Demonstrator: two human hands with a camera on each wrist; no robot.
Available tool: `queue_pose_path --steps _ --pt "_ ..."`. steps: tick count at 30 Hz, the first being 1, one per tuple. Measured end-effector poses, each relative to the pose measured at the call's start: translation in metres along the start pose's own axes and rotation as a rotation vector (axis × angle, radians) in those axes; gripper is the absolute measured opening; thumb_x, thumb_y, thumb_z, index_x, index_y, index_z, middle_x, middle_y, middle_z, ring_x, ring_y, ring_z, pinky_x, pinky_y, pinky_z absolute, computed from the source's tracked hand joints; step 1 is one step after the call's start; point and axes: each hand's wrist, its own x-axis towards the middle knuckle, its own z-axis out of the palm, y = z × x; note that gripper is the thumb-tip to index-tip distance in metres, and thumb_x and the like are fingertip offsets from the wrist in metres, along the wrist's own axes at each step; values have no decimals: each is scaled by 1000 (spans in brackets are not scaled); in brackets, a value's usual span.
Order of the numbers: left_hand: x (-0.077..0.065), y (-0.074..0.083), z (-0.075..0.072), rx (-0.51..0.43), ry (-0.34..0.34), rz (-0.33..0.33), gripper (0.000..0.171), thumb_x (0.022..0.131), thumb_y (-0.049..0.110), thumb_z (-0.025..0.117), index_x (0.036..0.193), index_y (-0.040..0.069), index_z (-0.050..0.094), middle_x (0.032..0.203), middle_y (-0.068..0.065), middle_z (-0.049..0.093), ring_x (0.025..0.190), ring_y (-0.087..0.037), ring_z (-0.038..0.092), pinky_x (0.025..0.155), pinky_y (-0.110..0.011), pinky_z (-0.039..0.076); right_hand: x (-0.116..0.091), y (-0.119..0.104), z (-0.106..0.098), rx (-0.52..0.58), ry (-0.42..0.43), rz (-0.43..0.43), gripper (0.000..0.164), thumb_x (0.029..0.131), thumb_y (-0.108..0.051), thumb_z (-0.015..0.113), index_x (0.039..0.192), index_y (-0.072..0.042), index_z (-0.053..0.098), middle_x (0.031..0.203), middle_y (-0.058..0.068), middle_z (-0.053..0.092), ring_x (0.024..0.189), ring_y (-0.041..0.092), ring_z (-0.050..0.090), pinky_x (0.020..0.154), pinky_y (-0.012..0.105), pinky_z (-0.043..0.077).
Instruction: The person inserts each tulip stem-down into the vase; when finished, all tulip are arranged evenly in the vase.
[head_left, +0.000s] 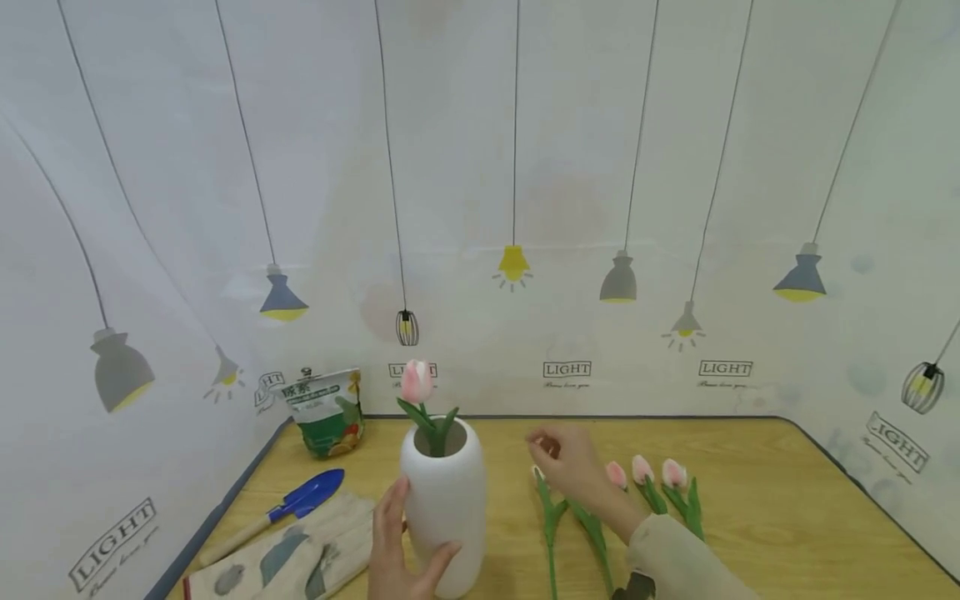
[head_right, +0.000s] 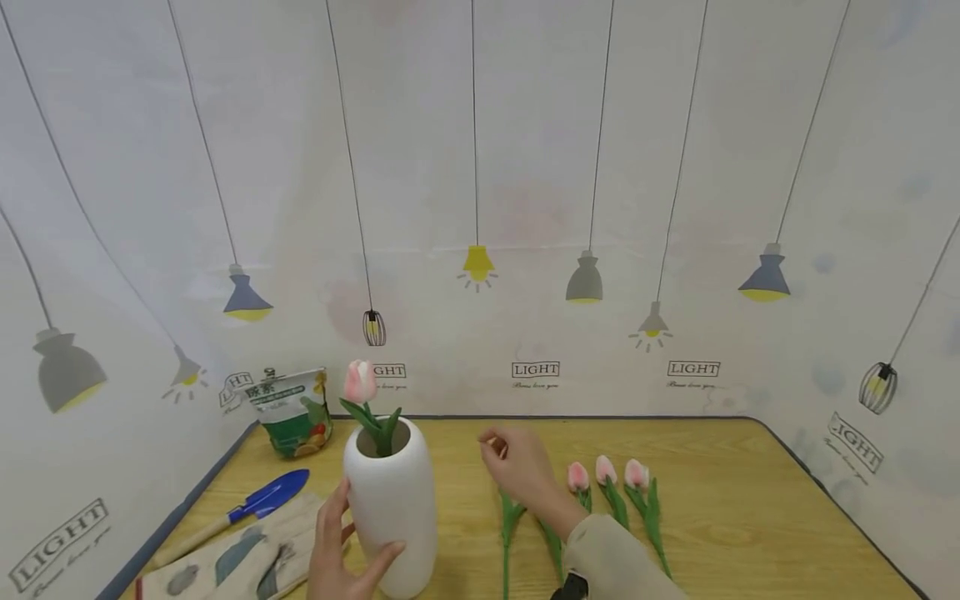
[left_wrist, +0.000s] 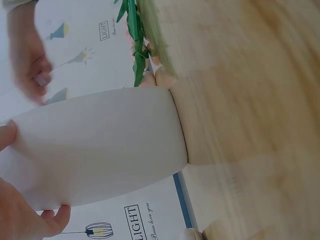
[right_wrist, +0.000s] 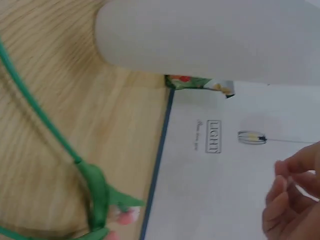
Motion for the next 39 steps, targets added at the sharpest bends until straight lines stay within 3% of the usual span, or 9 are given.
queue_pose_path --steps 5,9,12,15,19,22,28,34,39 --pt "0 3 -3 -1 -40 -63 97 62 15 80 139 28 23 130 -18 34 113 -40 43 77 -52 47 -25 48 9 -153 -227 116 15 73 -1 59 87 2 63 66 5 58 49 4 45 41 13 36" --pt "1 1 -4 2 -52 -54 96 63 16 80 140 27 23 130 -18 34 113 -38 43 78 -50 47 -47 70 17 -26 -386 248 33 70 -1 56 103 4 52 65 4 53 46 7 41 40 15 34" --pt "2 -1 -4 28 -51 -32 97 63 16 79 140 27 22 129 -17 35 112 -37 45 77 -47 48 -53 75 25 56 -382 300 41 71 -4 55 110 3 45 65 2 51 49 9 44 41 18 37" --pt "4 -3 -4 49 -45 -1 97 63 16 80 140 25 21 129 -16 36 112 -33 46 76 -44 48 -52 74 32 82 -336 296 46 72 -6 56 115 4 41 64 1 49 48 9 45 41 20 39" --pt "5 -5 -3 53 -49 30 98 63 18 80 141 22 21 131 -14 35 112 -29 47 77 -41 48 -50 71 40 166 -345 321 54 75 -3 57 121 6 31 55 -1 46 39 7 42 37 18 38" --pt "3 -5 -3 59 -53 27 98 63 19 80 141 22 20 131 -14 34 112 -28 47 77 -40 48 -50 69 47 200 -356 320 61 76 -2 59 127 5 26 57 0 52 40 7 46 37 19 40" --pt "1 -5 -2 69 -45 9 99 62 19 80 141 23 20 131 -14 35 112 -30 47 76 -40 48 -49 65 58 130 -343 234 72 69 3 63 131 -1 27 62 3 56 43 8 49 39 20 44" --pt "2 -2 -3 68 -59 -13 99 63 19 80 141 25 19 132 -15 34 112 -32 47 76 -41 47 -48 62 62 29 -332 182 55 68 5 61 120 2 45 64 2 51 44 4 45 39 14 39" --pt "2 -2 -4 54 -81 -41 97 65 19 78 141 27 18 131 -16 33 113 -36 45 77 -43 47 -47 63 63 14 -328 224 39 67 3 61 106 5 56 65 2 50 47 6 44 40 15 38"
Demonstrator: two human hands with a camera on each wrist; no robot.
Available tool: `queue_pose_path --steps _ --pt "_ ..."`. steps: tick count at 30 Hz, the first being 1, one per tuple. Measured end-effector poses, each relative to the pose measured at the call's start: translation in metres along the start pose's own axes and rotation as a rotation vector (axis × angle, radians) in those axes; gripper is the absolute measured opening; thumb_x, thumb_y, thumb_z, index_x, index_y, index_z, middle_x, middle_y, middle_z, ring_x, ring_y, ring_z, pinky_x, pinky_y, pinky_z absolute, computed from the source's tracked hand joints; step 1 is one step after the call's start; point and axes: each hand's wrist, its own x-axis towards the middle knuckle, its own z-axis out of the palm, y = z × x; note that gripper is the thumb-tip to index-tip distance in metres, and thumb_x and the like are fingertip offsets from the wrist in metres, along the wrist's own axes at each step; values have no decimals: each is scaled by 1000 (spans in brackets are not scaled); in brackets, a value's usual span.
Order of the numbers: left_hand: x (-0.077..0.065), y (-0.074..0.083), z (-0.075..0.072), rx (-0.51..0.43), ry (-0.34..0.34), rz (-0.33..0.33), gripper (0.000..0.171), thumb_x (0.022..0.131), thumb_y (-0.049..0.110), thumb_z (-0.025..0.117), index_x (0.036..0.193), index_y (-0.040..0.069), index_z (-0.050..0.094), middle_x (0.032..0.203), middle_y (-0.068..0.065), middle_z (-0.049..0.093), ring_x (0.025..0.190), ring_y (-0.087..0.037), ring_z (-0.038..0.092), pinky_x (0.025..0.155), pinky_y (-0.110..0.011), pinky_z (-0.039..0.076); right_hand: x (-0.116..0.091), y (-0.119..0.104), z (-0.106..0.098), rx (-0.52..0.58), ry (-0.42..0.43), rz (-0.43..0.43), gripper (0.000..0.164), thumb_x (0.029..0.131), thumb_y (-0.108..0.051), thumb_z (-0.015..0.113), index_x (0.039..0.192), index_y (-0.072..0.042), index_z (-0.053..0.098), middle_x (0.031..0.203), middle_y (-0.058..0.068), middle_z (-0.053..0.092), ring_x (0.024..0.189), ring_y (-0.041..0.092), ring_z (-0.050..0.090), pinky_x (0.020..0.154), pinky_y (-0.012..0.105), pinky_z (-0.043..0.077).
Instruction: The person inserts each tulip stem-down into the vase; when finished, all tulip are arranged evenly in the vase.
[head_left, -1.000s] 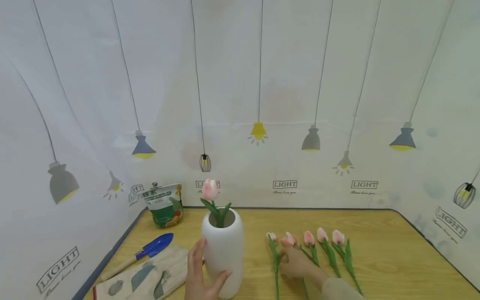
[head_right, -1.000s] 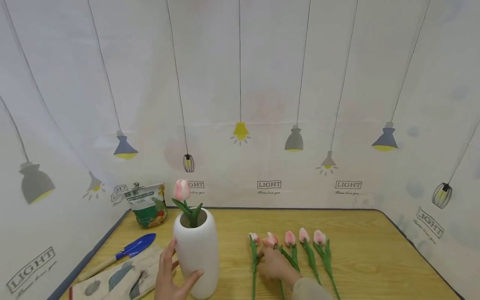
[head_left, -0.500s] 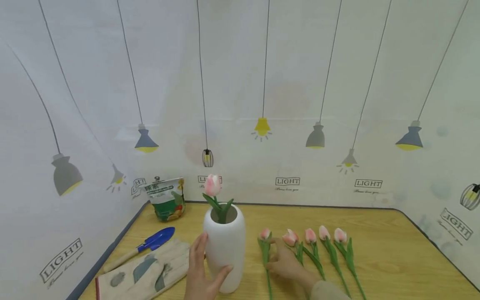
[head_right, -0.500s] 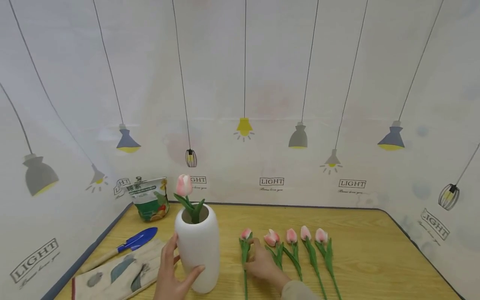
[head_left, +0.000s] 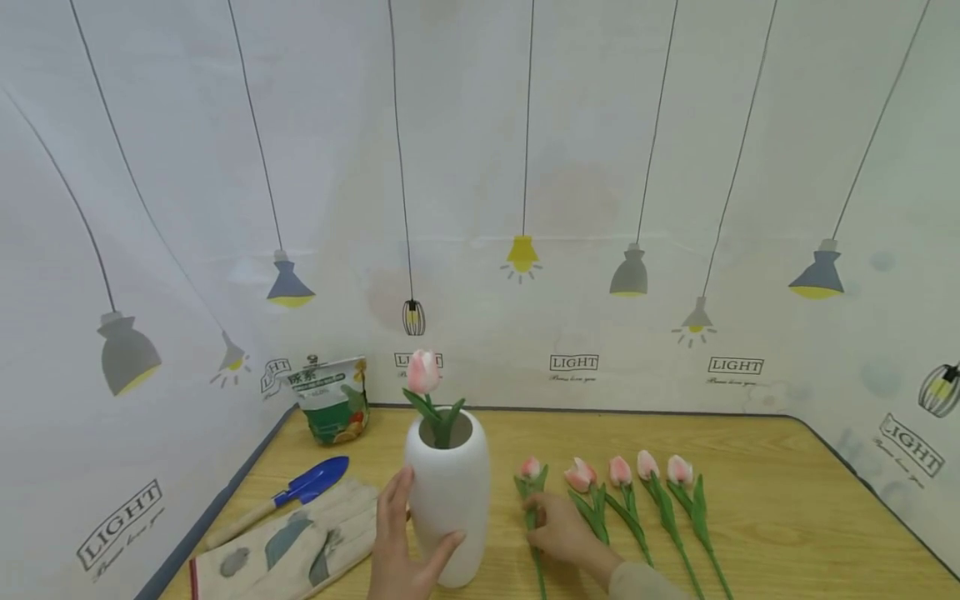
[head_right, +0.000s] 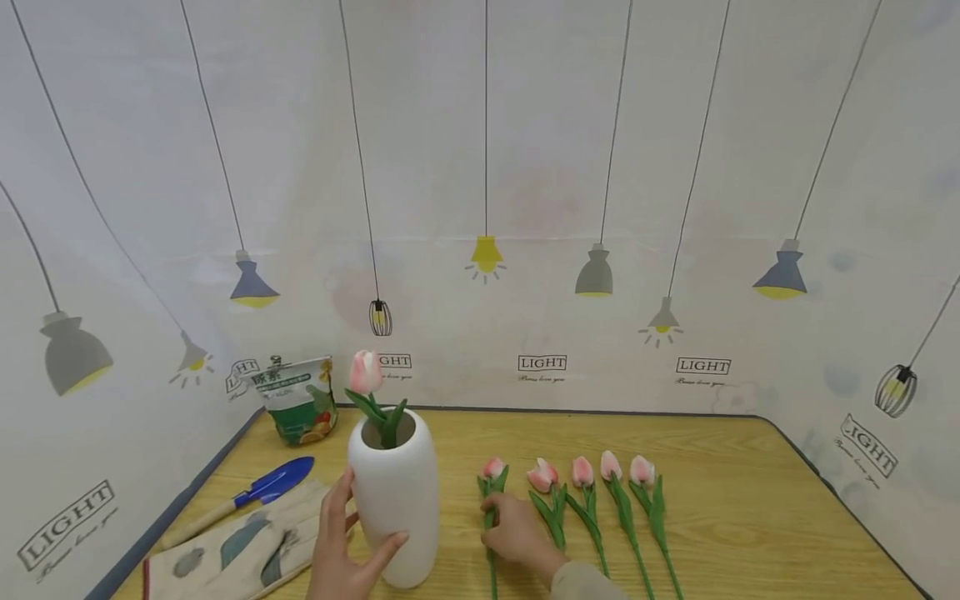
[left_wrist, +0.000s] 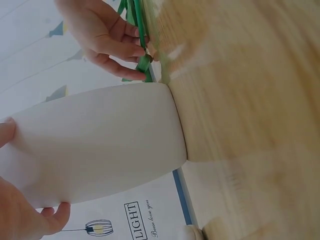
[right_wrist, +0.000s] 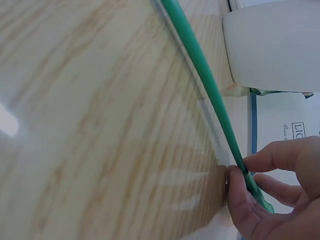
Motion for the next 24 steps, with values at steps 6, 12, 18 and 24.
queue_pose_path --steps 6,12,18,24 --pt "1 2 0 -10 -20 -35 96 66 20 78 140 30 17 131 -17 32 114 -38 44 79 -46 47 0 -1 -2 66 4 68 42 65 5 61 106 6 55 74 9 50 51 9 46 42 17 41" --pt "0 4 -1 -12 -28 -55 96 66 19 78 140 30 17 131 -19 32 114 -40 43 81 -50 47 -2 2 -4 196 -21 106 49 62 8 60 110 5 52 77 10 49 50 10 51 44 23 48" --pt "0 4 -1 -7 -22 -49 96 66 19 78 140 29 18 130 -19 33 114 -40 43 80 -49 47 -1 6 -13 295 -7 36 52 63 8 61 114 6 49 92 16 53 56 11 54 48 22 49" --pt "0 2 0 -7 -11 -32 97 65 19 78 140 29 18 130 -18 33 113 -39 45 78 -47 48 1 -8 -30 320 60 -48 46 70 3 63 115 2 51 106 19 50 56 9 54 46 22 48"
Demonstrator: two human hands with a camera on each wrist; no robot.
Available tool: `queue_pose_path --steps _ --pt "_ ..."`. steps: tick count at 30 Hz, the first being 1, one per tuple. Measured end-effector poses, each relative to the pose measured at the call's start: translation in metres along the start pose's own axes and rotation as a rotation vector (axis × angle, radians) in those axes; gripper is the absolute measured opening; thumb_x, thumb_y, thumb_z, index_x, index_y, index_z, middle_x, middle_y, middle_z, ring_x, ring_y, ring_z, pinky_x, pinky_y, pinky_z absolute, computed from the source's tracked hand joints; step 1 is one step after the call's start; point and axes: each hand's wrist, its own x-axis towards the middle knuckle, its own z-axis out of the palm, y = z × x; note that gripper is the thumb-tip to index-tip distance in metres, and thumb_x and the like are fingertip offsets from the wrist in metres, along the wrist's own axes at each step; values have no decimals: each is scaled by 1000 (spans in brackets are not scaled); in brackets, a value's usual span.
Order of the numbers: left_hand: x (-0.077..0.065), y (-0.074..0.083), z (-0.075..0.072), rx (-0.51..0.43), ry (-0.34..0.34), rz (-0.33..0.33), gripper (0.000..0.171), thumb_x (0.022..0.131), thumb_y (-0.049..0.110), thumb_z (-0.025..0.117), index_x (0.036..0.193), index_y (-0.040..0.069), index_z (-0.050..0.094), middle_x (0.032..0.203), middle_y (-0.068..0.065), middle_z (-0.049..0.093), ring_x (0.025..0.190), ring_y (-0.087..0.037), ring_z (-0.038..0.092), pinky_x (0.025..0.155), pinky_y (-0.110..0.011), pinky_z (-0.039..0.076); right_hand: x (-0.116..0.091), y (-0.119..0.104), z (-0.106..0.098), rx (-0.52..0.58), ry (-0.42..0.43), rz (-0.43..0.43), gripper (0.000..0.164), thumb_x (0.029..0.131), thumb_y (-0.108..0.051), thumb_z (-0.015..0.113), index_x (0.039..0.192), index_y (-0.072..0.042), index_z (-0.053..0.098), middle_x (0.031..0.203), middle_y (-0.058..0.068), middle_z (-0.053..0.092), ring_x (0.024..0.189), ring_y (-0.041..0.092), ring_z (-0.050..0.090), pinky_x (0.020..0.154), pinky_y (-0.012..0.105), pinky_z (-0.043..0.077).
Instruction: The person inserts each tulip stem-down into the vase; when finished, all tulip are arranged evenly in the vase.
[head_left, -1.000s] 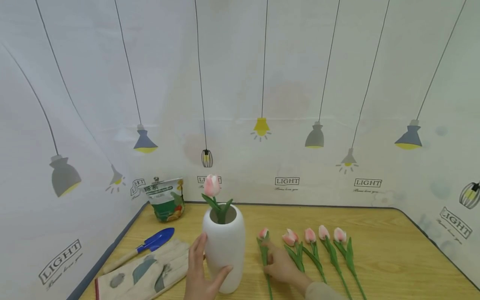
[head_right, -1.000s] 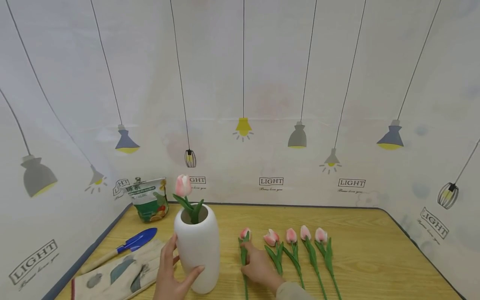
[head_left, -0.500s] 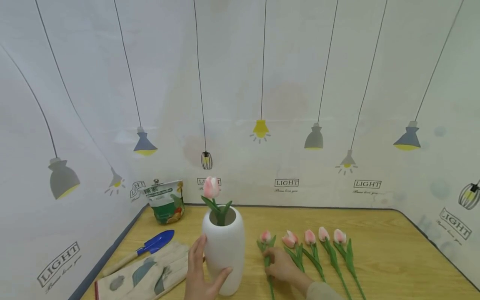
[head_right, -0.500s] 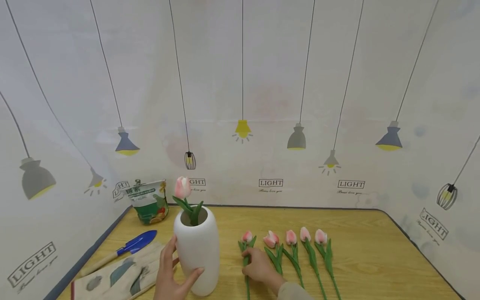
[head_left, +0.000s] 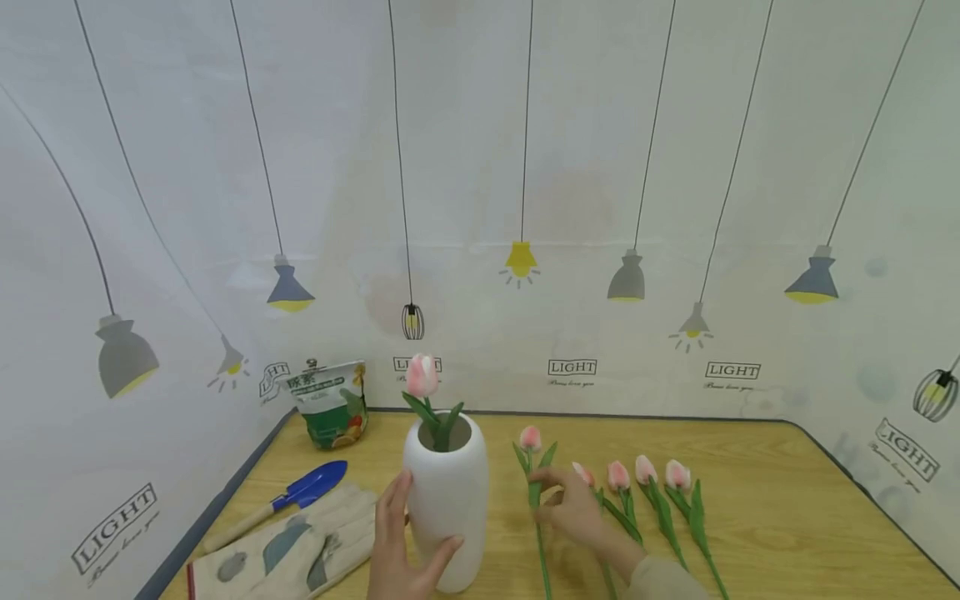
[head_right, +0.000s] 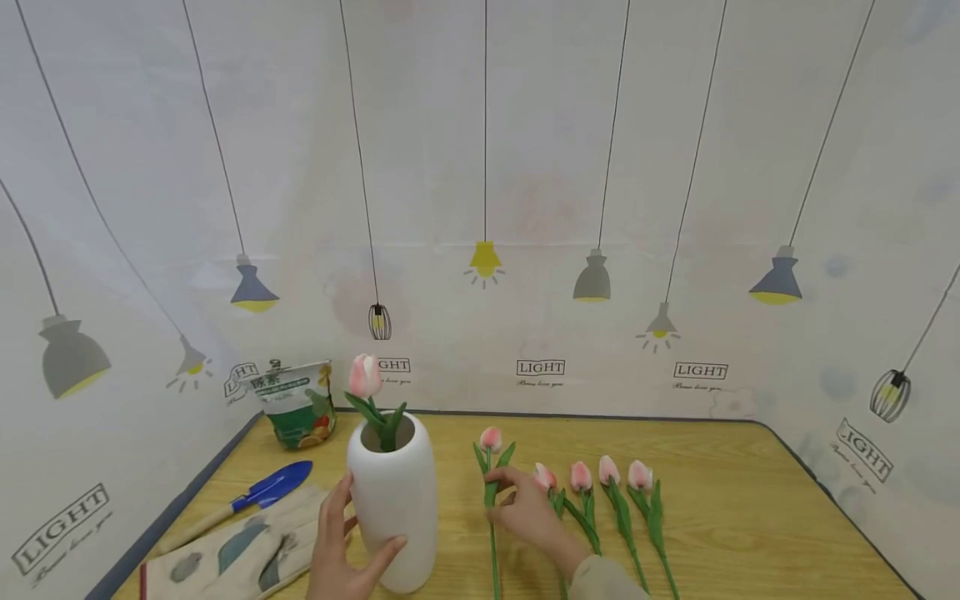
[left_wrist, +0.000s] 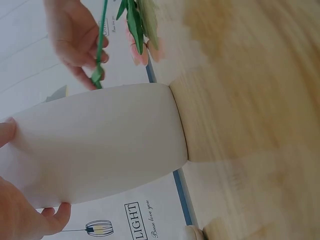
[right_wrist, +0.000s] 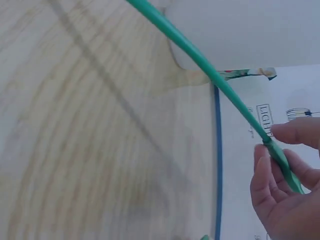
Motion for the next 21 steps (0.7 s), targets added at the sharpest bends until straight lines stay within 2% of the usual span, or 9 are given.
queue_pose_path --steps 5,9,11,15,18,21 --pt "2 -1 0 -7 24 32 97 64 18 79 140 27 19 130 -17 34 112 -38 46 77 -44 48 4 -18 -5 12 58 -4 38 76 0 62 113 -2 52 108 17 48 65 12 55 51 27 50" --pt "2 -1 -1 -12 17 30 97 65 18 79 140 28 18 130 -17 34 113 -38 45 77 -44 47 7 -36 -13 12 78 -24 38 80 -1 60 116 -5 49 112 16 47 71 13 54 55 29 50" --pt "3 -2 -1 -19 20 34 97 64 18 79 140 27 19 130 -17 34 112 -37 45 77 -44 47 9 -51 -20 25 80 -74 38 81 -3 60 117 -5 48 113 17 46 73 12 54 56 29 50" --pt "2 -3 0 -26 29 51 97 64 18 79 140 26 20 130 -17 34 112 -37 45 77 -45 47 16 -91 -36 80 93 -260 38 79 0 62 114 2 49 107 20 48 71 7 57 53 27 50" --pt "2 -5 1 -20 40 64 98 62 17 80 140 25 21 130 -17 34 113 -36 45 77 -44 48 19 -125 -48 95 100 -381 38 77 1 64 112 4 50 103 14 53 70 4 59 52 29 51" --pt "1 -6 2 -10 47 72 98 61 17 81 140 25 22 129 -17 35 113 -35 46 76 -43 48 19 -157 -60 78 100 -452 38 77 0 64 113 1 50 102 1 53 73 3 60 54 28 51"
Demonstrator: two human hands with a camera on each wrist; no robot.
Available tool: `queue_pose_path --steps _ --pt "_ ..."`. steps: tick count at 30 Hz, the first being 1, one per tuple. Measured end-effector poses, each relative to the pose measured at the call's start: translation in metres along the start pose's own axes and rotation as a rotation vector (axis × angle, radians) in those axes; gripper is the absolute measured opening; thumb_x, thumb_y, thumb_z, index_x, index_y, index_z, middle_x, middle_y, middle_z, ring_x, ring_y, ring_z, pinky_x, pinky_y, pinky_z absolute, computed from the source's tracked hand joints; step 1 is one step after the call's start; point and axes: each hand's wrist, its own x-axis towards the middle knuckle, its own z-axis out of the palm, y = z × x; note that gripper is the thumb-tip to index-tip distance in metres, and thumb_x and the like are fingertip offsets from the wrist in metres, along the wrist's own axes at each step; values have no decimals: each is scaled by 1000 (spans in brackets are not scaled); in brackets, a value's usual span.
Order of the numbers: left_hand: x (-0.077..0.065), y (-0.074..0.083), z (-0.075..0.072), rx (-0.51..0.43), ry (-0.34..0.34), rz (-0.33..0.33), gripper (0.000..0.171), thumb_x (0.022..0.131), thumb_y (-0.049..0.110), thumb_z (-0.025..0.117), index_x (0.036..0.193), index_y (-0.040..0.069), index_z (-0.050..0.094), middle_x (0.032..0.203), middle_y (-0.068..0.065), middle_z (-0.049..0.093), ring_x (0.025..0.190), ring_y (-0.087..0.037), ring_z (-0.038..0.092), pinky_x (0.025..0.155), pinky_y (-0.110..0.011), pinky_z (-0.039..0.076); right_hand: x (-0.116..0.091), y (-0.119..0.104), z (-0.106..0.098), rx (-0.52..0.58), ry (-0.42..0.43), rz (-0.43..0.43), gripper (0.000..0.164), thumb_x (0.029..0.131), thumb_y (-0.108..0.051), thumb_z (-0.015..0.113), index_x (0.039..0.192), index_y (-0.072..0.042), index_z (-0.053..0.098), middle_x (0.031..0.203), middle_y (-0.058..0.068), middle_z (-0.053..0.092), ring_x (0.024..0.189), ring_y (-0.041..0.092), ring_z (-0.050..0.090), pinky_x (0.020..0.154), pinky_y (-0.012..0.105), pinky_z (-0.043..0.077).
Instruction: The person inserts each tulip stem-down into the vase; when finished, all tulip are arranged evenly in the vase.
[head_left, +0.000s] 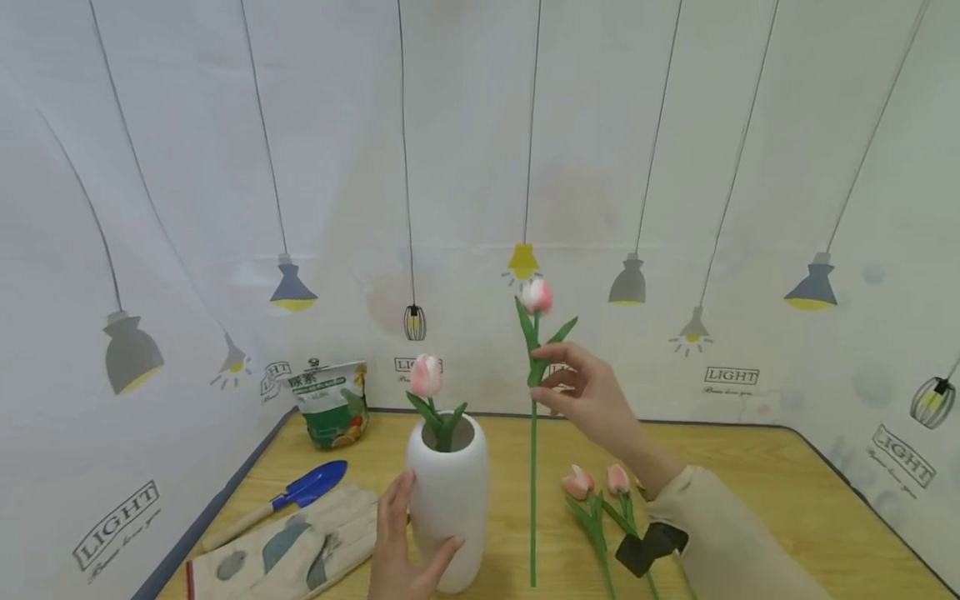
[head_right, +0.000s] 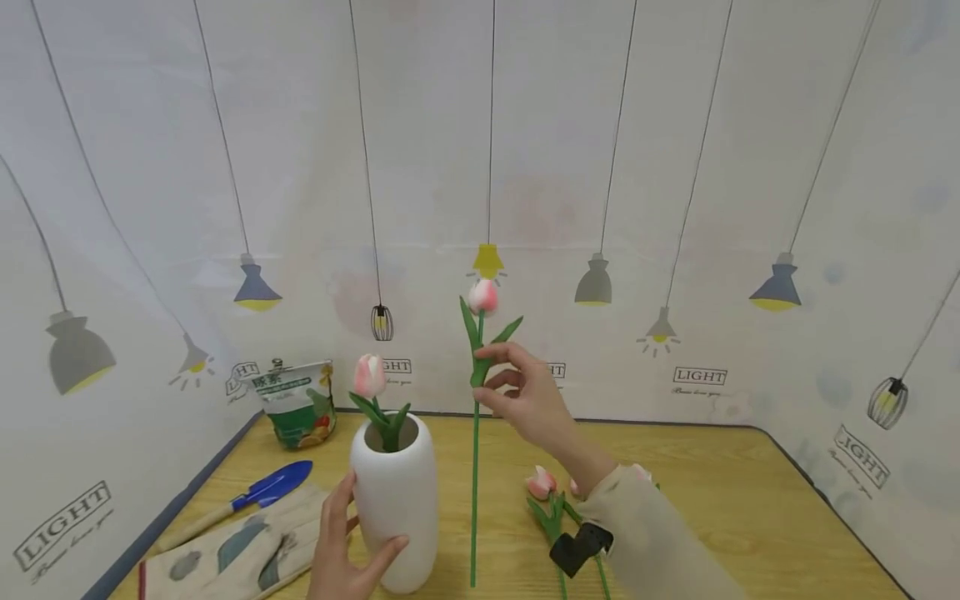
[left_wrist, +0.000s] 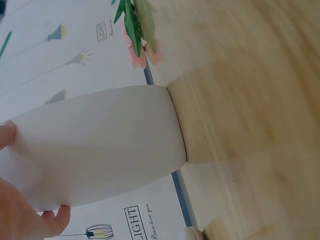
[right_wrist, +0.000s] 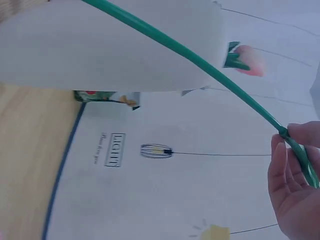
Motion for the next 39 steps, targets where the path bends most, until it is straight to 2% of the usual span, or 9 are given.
queue_pose_path --steps 3,7,13,16,20,24,29,34,39 --pt "0 0 0 6 0 -4 98 62 18 80 140 25 22 129 -17 36 112 -36 46 76 -43 48 13 -26 -5 1 24 -115 38 77 3 63 112 4 49 104 -6 53 74 3 59 54 25 50" --pt "0 1 0 -5 -11 -35 96 63 19 79 139 27 22 129 -18 35 112 -38 45 78 -46 47 29 -54 -9 23 91 -259 37 76 6 63 111 7 49 106 -5 53 74 5 58 52 23 50" --pt "1 1 0 -11 -18 -32 94 64 22 79 139 28 22 129 -16 35 113 -37 45 78 -46 48 44 -90 -10 93 250 -388 36 76 7 63 110 2 51 99 -1 55 72 8 58 51 22 49" --pt "2 0 1 -9 -23 -23 94 65 23 78 139 28 21 129 -16 34 113 -37 45 78 -45 48 48 -99 -9 103 338 -449 36 75 11 61 108 1 52 97 0 55 69 9 57 50 21 49" --pt "2 1 0 -10 -30 -41 94 65 24 78 139 29 21 129 -16 34 113 -37 45 79 -44 48 48 -95 -1 42 413 -504 35 74 13 60 107 7 50 96 -2 54 68 8 57 49 19 48" --pt "1 1 -1 -14 -34 -55 93 65 25 78 139 30 22 129 -16 35 113 -39 45 79 -46 48 44 -77 11 -31 377 -474 35 74 12 61 107 10 49 96 0 54 69 5 57 48 18 48" --pt "0 2 -2 -28 -40 -71 92 66 25 77 139 31 22 130 -17 34 113 -40 44 79 -49 47 34 -52 29 -134 274 -350 36 75 4 65 108 1 52 91 10 57 70 2 58 49 19 48" --pt "0 1 -1 -31 -30 -58 92 66 26 77 139 30 22 129 -17 35 112 -40 45 79 -49 47 19 -27 47 -185 181 -257 34 75 -2 67 107 -5 54 94 10 59 71 9 61 51 22 50" --pt "0 1 0 -27 -22 -52 92 65 23 78 139 30 22 128 -17 35 112 -41 45 78 -49 48 3 -4 65 -216 87 -209 29 76 -5 68 103 -7 56 95 7 60 71 15 62 53 21 51"
